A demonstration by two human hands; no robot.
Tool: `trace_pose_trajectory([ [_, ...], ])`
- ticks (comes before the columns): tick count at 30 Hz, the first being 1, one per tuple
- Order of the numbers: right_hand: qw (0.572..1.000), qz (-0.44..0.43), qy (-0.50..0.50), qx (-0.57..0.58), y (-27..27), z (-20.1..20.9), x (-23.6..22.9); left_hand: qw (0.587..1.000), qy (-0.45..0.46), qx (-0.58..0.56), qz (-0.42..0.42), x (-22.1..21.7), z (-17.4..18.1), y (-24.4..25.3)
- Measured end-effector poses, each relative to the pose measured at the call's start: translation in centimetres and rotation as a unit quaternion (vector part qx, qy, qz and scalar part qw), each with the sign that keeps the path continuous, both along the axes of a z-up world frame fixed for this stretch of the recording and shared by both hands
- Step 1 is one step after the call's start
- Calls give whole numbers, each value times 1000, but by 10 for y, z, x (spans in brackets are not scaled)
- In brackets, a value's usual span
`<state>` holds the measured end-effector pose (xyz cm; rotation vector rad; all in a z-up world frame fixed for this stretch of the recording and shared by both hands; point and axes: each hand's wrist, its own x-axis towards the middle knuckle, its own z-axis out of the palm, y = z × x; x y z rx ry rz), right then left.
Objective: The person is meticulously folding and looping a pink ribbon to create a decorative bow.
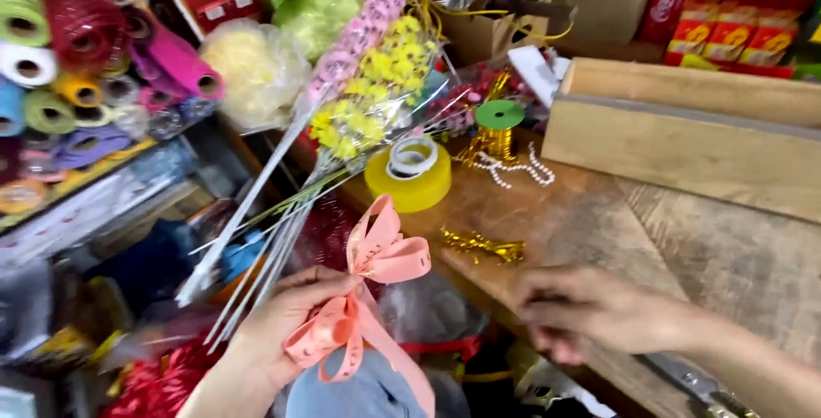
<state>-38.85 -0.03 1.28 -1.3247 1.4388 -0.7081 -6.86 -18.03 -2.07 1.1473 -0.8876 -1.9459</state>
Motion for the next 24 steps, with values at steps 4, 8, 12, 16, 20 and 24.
trace_pose_trajectory([
  [4, 990, 66, -55, -112, -27, -5, 58, 997, -79, -16, 13, 23, 46, 36],
  [8, 933, -8, -311, -182, -44, -33, 117, 991, -111, -71, 16, 56, 36, 52],
  [12, 884, -107, -430, -149, -50, -74, 168, 986, -98, -95, 96, 103, -31, 62],
  [16, 857, -167, -458, -166, -52, -145, 200, 987, -28, 30, 154, 127, -61, 90],
  [20, 912, -100, -322, -234, -32, -163, 209, 979, -18, 108, 170, 137, -68, 114],
  [24, 928, -58, -260, -260, -30, -151, 201, 984, 0, 101, 146, 145, -75, 114],
])
